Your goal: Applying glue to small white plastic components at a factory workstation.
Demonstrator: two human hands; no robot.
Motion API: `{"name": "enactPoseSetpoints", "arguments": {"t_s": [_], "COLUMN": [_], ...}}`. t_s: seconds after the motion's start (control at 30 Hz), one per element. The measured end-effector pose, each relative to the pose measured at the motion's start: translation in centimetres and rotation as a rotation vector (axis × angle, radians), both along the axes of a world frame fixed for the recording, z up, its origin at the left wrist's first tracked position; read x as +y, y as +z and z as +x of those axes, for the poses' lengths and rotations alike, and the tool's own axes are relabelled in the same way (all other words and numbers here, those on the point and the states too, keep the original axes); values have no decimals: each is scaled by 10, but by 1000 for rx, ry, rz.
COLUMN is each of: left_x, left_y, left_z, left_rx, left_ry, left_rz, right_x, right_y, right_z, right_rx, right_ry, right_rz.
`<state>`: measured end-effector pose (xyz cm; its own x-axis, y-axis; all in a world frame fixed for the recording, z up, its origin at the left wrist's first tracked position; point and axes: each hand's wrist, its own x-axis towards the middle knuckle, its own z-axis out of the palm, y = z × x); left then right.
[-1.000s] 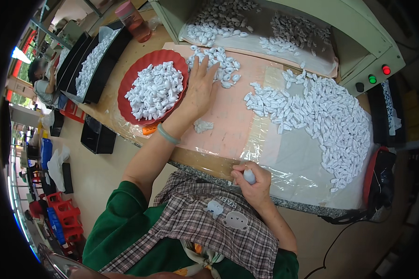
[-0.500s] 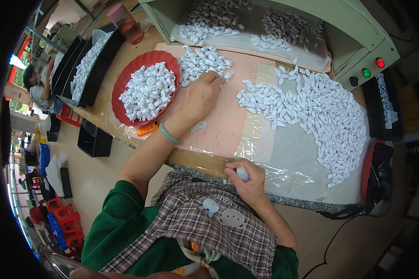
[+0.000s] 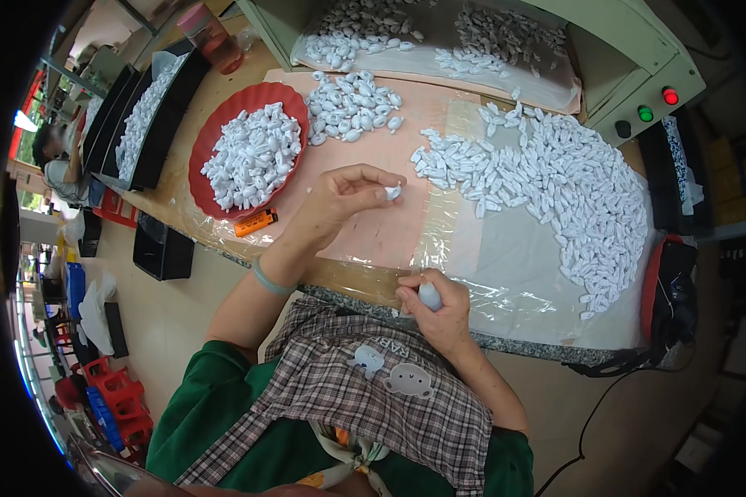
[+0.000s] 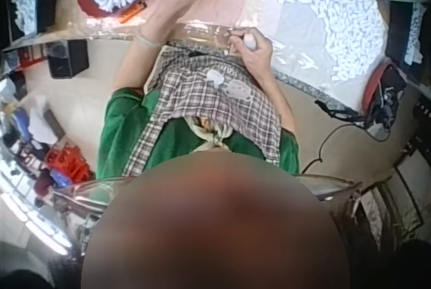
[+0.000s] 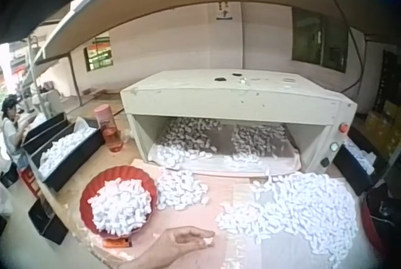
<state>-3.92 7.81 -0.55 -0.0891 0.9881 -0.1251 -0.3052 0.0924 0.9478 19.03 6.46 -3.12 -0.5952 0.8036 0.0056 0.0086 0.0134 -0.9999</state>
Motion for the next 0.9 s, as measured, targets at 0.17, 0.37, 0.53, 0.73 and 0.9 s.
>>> {"name": "enactPoseSetpoints", "arguments": {"t_s": [0.17,0.37,0.53,0.73,0.9], "left_x": [-27,-47,-55,-61,-64], "left_y": [-1,5,6,2,5], "left_z": [8,23,27,30,32], "left_rx": [-339,-550,-584,-539,-485], "left_ry": [-46,-110,-129,-133,-91], "left_rz": [-57,-86,-104,-99,-124], "right_x": [4,17,29,23,17], "right_y": [6,19,10,25,34], "right_z": [3,5,31,21,20], "right_rx": [92,273,74,241,216], "right_ry": [7,-38,-28,-223,-308], "right_rz": [-129,-63,214,235,225]}}
